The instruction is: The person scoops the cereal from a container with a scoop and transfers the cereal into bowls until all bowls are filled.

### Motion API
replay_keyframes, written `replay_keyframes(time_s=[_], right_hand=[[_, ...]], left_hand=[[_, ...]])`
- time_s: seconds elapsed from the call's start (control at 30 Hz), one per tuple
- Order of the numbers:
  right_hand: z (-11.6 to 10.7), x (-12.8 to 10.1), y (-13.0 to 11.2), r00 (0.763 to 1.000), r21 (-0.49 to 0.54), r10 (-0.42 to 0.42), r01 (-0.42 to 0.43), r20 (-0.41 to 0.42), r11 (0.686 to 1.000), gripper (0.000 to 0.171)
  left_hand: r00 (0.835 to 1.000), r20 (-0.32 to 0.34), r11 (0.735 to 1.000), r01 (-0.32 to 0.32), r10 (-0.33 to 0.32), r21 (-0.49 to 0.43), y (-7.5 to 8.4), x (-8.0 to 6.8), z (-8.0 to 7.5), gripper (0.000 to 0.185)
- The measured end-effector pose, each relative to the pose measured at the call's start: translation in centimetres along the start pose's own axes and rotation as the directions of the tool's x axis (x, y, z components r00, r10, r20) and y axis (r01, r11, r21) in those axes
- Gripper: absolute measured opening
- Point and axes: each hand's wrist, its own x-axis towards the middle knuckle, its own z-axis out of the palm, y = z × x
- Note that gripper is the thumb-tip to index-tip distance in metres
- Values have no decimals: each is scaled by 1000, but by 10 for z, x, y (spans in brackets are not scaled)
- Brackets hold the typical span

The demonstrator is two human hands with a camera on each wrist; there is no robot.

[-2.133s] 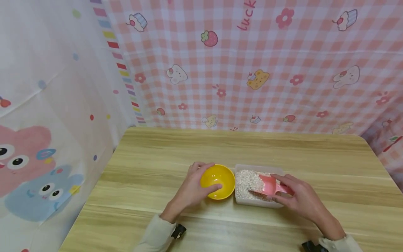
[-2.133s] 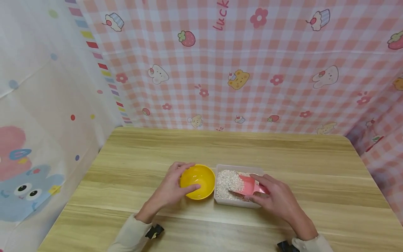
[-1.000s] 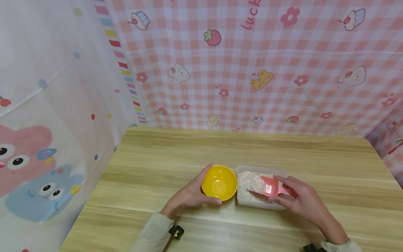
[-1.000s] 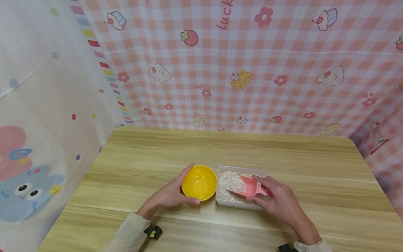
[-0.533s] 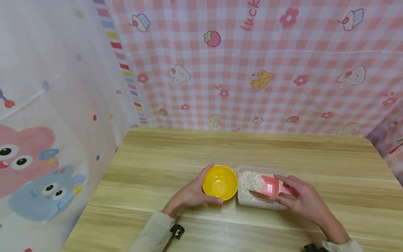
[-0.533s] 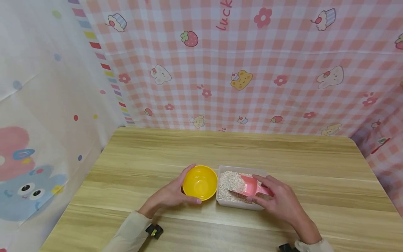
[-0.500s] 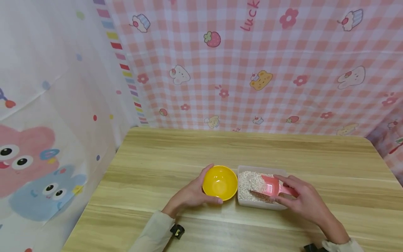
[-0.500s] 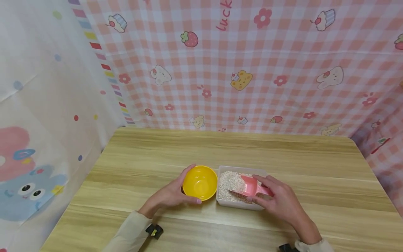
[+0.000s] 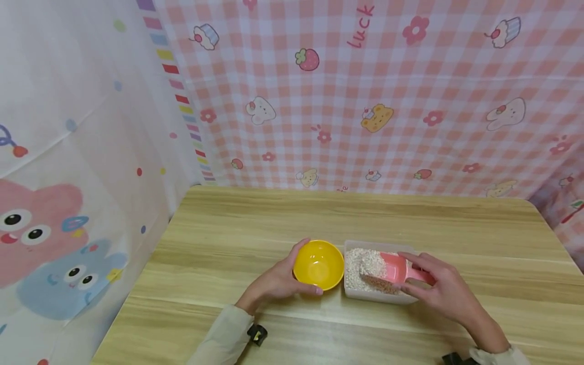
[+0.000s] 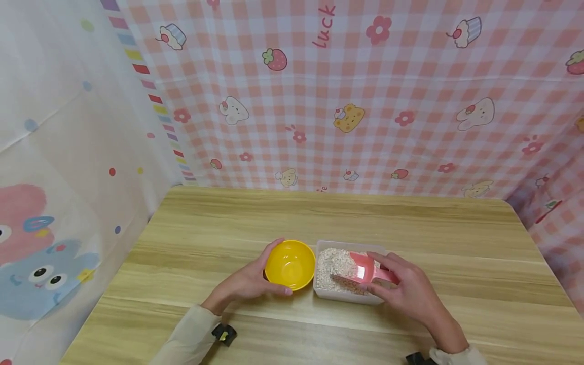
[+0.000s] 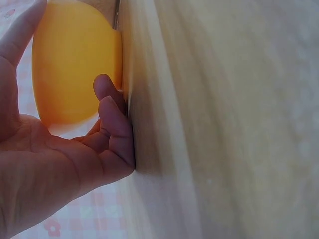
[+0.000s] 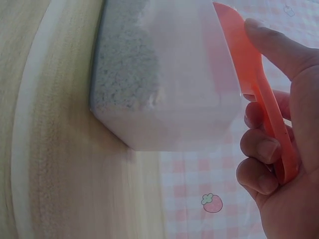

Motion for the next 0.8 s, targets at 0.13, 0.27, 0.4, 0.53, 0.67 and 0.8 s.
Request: replay_keyframes(time_s=[0.13, 0.27, 0.4, 0.53, 0.67, 0.8], right_hand=[[-1, 3, -1, 1000, 5, 3, -3, 3, 1000, 63], [-2, 6, -2, 1000, 14, -1, 1, 11, 1000, 62], [-3, 9, -4, 1000, 10, -12, 11, 11, 1000, 63], [-5, 14, -6, 999, 7, -35, 35, -2, 999, 63], [-7, 18, -8, 999, 11, -54, 54, -5, 998, 64], [-9, 24, -12, 998, 9, -67, 67, 2, 998, 64]], left_hand=[[1000, -3, 1000, 15, -15, 6, 0, -1, -1, 114], [1000, -4, 1000, 28, -28, 2, 1, -1, -2, 113], [1000, -6, 1000, 30, -30, 1, 1, 0, -2, 114], [1000, -6, 1000, 24, -24, 0, 0, 0, -2, 114], [1000, -4, 1000, 19, -19, -2, 1, 0, -2, 115], [1000, -3, 1000, 10, -10, 0, 1, -1, -2, 115]])
